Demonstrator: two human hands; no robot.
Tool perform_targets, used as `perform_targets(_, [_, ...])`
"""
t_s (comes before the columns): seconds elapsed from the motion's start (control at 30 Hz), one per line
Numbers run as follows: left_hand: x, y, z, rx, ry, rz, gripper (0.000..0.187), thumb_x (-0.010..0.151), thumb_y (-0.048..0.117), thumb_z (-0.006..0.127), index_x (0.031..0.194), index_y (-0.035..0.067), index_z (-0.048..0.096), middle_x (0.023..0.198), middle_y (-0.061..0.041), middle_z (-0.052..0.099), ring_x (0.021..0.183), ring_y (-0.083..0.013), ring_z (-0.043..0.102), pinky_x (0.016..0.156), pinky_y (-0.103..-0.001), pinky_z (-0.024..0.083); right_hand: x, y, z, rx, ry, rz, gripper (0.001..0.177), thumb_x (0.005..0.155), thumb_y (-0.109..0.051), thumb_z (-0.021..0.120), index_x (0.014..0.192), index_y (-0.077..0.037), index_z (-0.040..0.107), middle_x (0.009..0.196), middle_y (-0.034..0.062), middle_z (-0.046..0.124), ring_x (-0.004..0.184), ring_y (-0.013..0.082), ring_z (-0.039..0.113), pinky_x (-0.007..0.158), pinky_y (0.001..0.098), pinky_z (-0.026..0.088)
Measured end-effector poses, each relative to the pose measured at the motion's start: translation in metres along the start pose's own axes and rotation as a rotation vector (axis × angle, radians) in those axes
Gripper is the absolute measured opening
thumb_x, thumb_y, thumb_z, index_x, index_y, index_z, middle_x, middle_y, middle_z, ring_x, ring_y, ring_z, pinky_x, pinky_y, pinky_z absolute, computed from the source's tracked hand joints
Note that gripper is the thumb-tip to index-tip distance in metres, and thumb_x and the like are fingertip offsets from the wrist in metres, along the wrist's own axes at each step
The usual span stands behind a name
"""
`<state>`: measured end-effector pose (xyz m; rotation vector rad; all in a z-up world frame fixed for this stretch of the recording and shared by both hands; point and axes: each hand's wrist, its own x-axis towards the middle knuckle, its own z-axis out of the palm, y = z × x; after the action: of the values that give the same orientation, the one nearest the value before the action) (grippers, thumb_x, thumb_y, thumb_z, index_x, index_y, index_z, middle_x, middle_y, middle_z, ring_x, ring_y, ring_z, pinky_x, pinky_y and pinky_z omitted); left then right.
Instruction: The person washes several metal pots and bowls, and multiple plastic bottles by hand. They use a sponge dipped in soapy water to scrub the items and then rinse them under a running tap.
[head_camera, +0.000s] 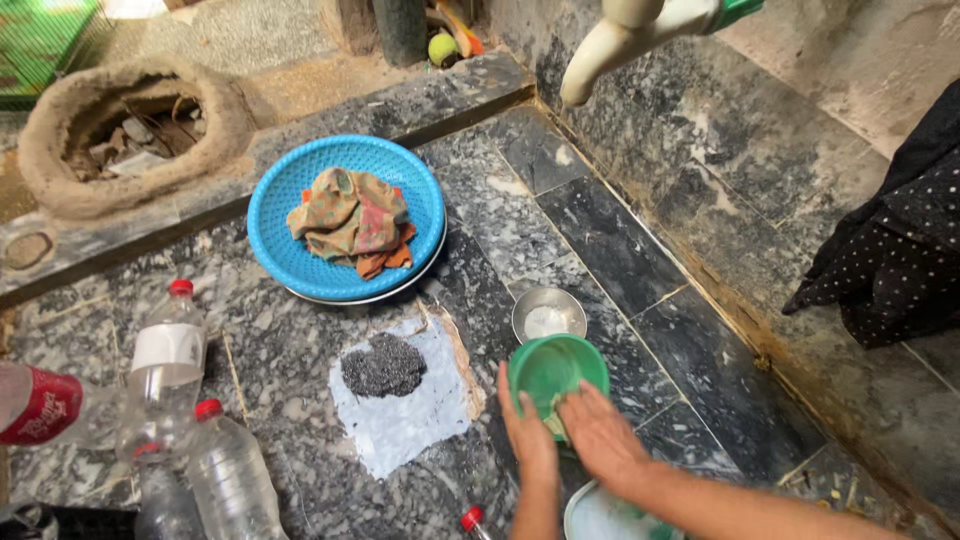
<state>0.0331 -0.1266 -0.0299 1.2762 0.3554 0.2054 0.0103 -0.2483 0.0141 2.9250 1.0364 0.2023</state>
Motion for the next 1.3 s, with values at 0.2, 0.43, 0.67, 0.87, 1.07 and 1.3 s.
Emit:
perform_targets(0.2, [0.022, 0.038, -0.022, 0.347, -0.319, -0.13, 0.051, 0.101, 0.017, 0.042, 0.151, 0.019, 0.049, 0.155, -0.008, 0.054, 0.143, -0.0239, 0.051, 0.119, -0.034, 0.035, -0.015, 0.049, -0.022, 0.167, -0.182, -0.208, 0.033, 0.089, -0.007, 0.05, 0.118, 0.006, 0.06, 0.118, 0.0227, 0.062, 0.126, 0.0379, 0.053, 0.12, 0.0499, 0.025])
perform_targets(0.43, [-0.005, 0.02, 0.026, 0.074, -0.11, -0.072, 0.052, 0.102, 0.013, 0.039, 0.154, 0.016, 0.043, 0.158, -0.011, 0.046, 0.145, -0.0247, 0.045, 0.117, -0.036, 0.033, -0.01, 0.003, -0.005, 0.445, -0.052, 0.253, 0.041, 0.086, -0.002, 0.049, 0.125, 0.006, 0.059, 0.127, 0.0241, 0.058, 0.127, 0.039, 0.051, 0.112, 0.0449, 0.036])
perform_targets(0.67, [0.002, -0.01, 0.026, 0.12, -0.197, -0.048, 0.056, 0.102, 0.022, 0.042, 0.157, 0.017, 0.039, 0.163, -0.012, 0.043, 0.148, -0.0287, 0.043, 0.121, -0.039, 0.031, -0.013, 0.041, -0.038, -0.026, -0.159, -0.017, 0.037, 0.082, -0.007, 0.058, 0.115, 0.01, 0.057, 0.124, 0.0314, 0.054, 0.124, 0.0459, 0.049, 0.111, 0.0543, 0.037])
perform_targets(0.87, [-0.01, 0.022, 0.03, 0.299, -0.295, -0.164, 0.074, 0.1, 0.044, 0.053, 0.162, 0.021, 0.02, 0.163, -0.011, 0.024, 0.152, -0.0315, 0.027, 0.121, -0.041, 0.025, -0.006, 0.066, -0.021, 0.971, -0.346, 0.223, 0.047, 0.079, -0.013, 0.077, 0.125, -0.006, 0.07, 0.106, 0.0148, 0.073, 0.099, 0.0298, 0.07, 0.084, 0.0406, 0.054])
perform_targets(1.07, [0.028, 0.083, 0.031, 0.545, -0.428, 0.375, 0.053, 0.086, 0.044, 0.074, 0.126, 0.011, 0.062, 0.141, -0.016, 0.057, 0.14, -0.0386, 0.043, 0.116, -0.046, 0.031, 0.01, 0.115, -0.038, 1.482, -0.266, 0.529, 0.035, 0.086, -0.032, 0.079, 0.108, -0.006, 0.077, 0.091, 0.0051, 0.075, 0.083, 0.0097, 0.064, 0.075, 0.0324, 0.055])
perform_targets(1.3, [0.052, 0.083, 0.045, 0.484, -0.65, -0.057, 0.035, 0.098, 0.037, 0.072, 0.102, 0.003, 0.067, 0.093, -0.016, 0.071, 0.082, -0.0197, 0.064, 0.079, -0.037, 0.051, 0.046, 0.138, -0.096, 0.941, 0.174, 0.526, 0.031, 0.09, -0.033, 0.068, 0.093, -0.004, 0.079, 0.088, 0.0071, 0.077, 0.084, 0.0173, 0.072, 0.075, 0.0332, 0.056])
